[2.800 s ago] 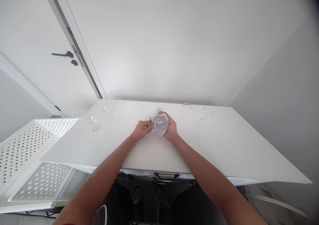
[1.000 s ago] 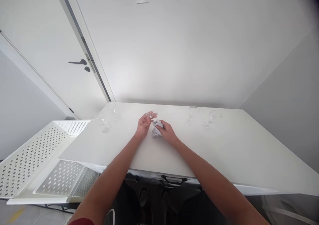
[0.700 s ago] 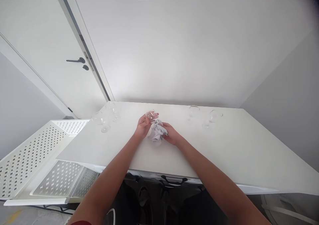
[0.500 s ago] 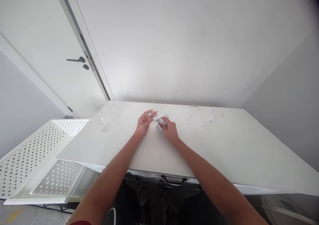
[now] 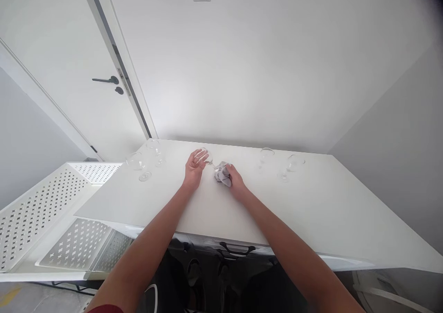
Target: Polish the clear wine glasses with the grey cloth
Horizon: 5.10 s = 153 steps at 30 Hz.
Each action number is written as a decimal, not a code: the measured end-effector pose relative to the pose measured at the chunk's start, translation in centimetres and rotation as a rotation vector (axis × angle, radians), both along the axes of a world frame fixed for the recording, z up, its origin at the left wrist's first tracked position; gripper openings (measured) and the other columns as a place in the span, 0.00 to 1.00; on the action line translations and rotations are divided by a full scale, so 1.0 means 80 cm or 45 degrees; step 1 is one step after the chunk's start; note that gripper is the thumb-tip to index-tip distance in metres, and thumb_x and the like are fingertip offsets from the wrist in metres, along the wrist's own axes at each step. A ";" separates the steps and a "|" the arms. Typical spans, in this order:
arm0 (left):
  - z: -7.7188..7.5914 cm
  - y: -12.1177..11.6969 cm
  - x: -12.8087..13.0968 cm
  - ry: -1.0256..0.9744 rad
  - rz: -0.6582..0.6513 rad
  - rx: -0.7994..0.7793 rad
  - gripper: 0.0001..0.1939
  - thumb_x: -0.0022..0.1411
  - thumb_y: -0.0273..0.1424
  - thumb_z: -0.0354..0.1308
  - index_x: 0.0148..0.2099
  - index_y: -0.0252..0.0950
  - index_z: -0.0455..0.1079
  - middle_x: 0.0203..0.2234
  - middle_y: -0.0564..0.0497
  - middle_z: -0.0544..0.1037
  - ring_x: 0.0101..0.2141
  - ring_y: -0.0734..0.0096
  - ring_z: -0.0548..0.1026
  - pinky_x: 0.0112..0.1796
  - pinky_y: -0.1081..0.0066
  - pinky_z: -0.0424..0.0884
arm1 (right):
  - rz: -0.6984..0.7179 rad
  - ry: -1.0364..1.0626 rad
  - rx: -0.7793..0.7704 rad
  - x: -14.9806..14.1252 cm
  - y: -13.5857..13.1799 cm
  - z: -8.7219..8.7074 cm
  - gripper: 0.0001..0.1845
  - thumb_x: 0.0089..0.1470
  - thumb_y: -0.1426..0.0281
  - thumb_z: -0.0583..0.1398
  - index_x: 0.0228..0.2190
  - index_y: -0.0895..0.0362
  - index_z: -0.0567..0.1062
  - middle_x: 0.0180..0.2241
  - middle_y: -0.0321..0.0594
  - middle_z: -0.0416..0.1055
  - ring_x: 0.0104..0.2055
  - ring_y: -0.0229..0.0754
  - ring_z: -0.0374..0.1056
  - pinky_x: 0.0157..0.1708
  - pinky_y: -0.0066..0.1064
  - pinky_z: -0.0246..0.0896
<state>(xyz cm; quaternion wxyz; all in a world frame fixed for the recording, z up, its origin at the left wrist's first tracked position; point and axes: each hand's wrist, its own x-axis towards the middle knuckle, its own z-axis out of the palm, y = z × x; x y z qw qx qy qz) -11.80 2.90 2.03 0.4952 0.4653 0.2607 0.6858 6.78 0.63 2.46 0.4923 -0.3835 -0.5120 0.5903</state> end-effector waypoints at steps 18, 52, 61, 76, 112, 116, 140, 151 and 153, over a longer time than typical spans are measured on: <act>0.008 0.001 0.000 -0.100 -0.080 0.075 0.33 0.54 0.43 0.73 0.60 0.49 0.68 0.67 0.41 0.62 0.63 0.51 0.65 0.60 0.47 0.67 | -0.653 0.023 -0.151 0.021 0.021 -0.017 0.13 0.41 0.70 0.63 0.33 0.53 0.70 0.33 0.35 0.70 0.34 0.40 0.64 0.30 0.29 0.61; -0.001 0.014 0.004 0.234 0.089 0.055 0.34 0.54 0.38 0.74 0.62 0.53 0.69 0.64 0.45 0.67 0.58 0.52 0.72 0.55 0.56 0.74 | -0.279 -0.496 0.630 0.018 0.011 0.001 0.15 0.56 0.61 0.62 0.22 0.56 0.72 0.46 0.41 0.72 0.42 0.39 0.70 0.44 0.32 0.64; 0.007 0.002 0.017 0.461 0.044 0.013 0.31 0.55 0.40 0.72 0.60 0.45 0.72 0.60 0.41 0.73 0.55 0.50 0.74 0.51 0.52 0.76 | 0.040 -1.427 0.866 0.006 -0.005 -0.010 0.18 0.63 0.62 0.56 0.53 0.43 0.75 0.60 0.34 0.66 0.37 0.37 0.71 0.36 0.32 0.65; -0.006 0.006 0.016 0.350 -0.215 -0.038 0.34 0.54 0.40 0.72 0.62 0.45 0.71 0.63 0.39 0.70 0.55 0.51 0.75 0.51 0.53 0.75 | 0.078 -1.685 0.841 -0.002 -0.020 -0.007 0.28 0.61 0.67 0.55 0.61 0.41 0.69 0.67 0.34 0.61 0.53 0.47 0.70 0.45 0.37 0.69; -0.012 0.009 0.012 0.428 0.147 -0.403 0.12 0.60 0.42 0.61 0.31 0.40 0.73 0.24 0.51 0.66 0.25 0.70 0.64 0.29 0.68 0.64 | -0.440 -2.107 0.301 0.286 -0.094 -0.015 0.29 0.59 0.66 0.52 0.60 0.44 0.70 0.67 0.38 0.62 0.49 0.47 0.74 0.43 0.38 0.70; -0.010 0.007 0.012 0.454 0.140 -0.386 0.12 0.61 0.42 0.60 0.31 0.41 0.72 0.22 0.53 0.64 0.24 0.69 0.63 0.31 0.67 0.63 | -0.417 -2.068 0.279 0.291 -0.086 -0.016 0.30 0.58 0.66 0.53 0.61 0.42 0.68 0.67 0.33 0.63 0.53 0.48 0.73 0.48 0.40 0.70; -0.014 0.011 0.011 0.522 0.128 -0.352 0.12 0.61 0.43 0.58 0.32 0.41 0.70 0.21 0.54 0.64 0.25 0.69 0.62 0.31 0.68 0.61 | -0.329 -2.012 0.347 0.277 -0.026 -0.017 0.29 0.58 0.67 0.52 0.60 0.44 0.69 0.64 0.33 0.68 0.49 0.47 0.74 0.47 0.39 0.69; -0.014 0.012 0.012 0.541 0.134 -0.385 0.11 0.62 0.42 0.57 0.33 0.41 0.71 0.21 0.54 0.62 0.26 0.70 0.62 0.30 0.70 0.61 | -0.421 -2.051 0.320 0.270 -0.047 -0.024 0.27 0.61 0.66 0.51 0.61 0.46 0.69 0.64 0.35 0.68 0.57 0.49 0.70 0.49 0.39 0.69; -0.014 0.013 0.012 0.544 0.139 -0.373 0.11 0.62 0.42 0.58 0.33 0.41 0.71 0.20 0.54 0.62 0.25 0.69 0.62 0.29 0.70 0.61 | -0.419 -2.045 0.336 0.271 -0.050 -0.024 0.27 0.61 0.66 0.51 0.61 0.46 0.70 0.64 0.35 0.68 0.57 0.48 0.70 0.49 0.38 0.69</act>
